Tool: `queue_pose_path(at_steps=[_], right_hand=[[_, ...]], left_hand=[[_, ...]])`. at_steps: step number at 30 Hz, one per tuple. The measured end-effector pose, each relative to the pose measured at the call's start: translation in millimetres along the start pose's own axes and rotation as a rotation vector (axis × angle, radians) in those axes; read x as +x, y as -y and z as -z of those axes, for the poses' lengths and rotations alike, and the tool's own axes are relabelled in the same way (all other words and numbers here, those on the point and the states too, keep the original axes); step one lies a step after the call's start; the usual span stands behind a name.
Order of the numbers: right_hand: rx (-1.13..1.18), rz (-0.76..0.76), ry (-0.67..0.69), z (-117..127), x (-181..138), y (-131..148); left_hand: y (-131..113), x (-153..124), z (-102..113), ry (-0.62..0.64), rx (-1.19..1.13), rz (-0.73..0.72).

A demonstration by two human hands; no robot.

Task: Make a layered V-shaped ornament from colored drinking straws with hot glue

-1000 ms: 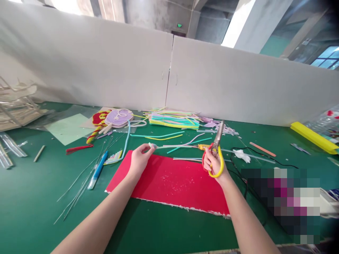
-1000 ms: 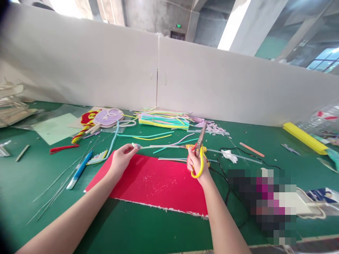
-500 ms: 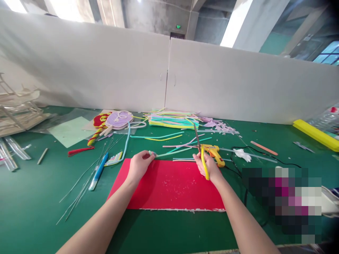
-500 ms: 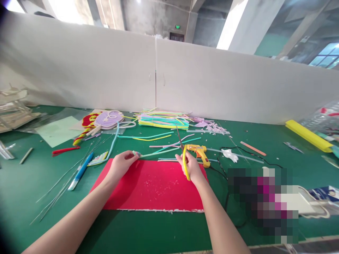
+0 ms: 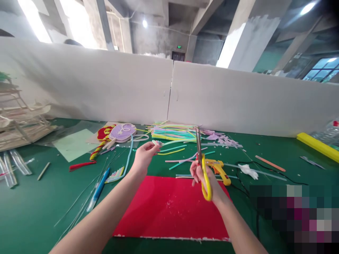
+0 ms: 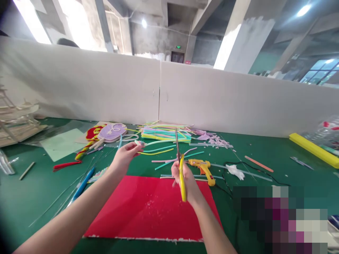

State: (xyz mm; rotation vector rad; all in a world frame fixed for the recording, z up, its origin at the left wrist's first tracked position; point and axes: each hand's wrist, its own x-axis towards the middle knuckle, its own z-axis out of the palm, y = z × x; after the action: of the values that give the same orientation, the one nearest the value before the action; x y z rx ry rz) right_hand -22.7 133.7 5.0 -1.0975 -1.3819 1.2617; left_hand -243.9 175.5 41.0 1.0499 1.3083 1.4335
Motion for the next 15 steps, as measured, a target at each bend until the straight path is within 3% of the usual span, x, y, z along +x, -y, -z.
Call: queue_pose_path(at_steps=[3, 7, 13, 15], right_hand=[[0.020, -0.106, -0.019, -11, -9, -2], [0.020, -0.214, -0.002, -8, -17, -6], [-0.317, -0.040, 0.027, 1, -21, 3], [-0.418, -0.053, 0.082, 0, -24, 9]], left_hand=[[-5, 5, -2, 0.056, -0.087, 0.055], [-17, 3, -7, 0.142, -0.210, 0.151], [-30, -6, -10, 0.138, -0.183, 0.045], [-30, -9, -10, 0.139, -0.164, 0.009]])
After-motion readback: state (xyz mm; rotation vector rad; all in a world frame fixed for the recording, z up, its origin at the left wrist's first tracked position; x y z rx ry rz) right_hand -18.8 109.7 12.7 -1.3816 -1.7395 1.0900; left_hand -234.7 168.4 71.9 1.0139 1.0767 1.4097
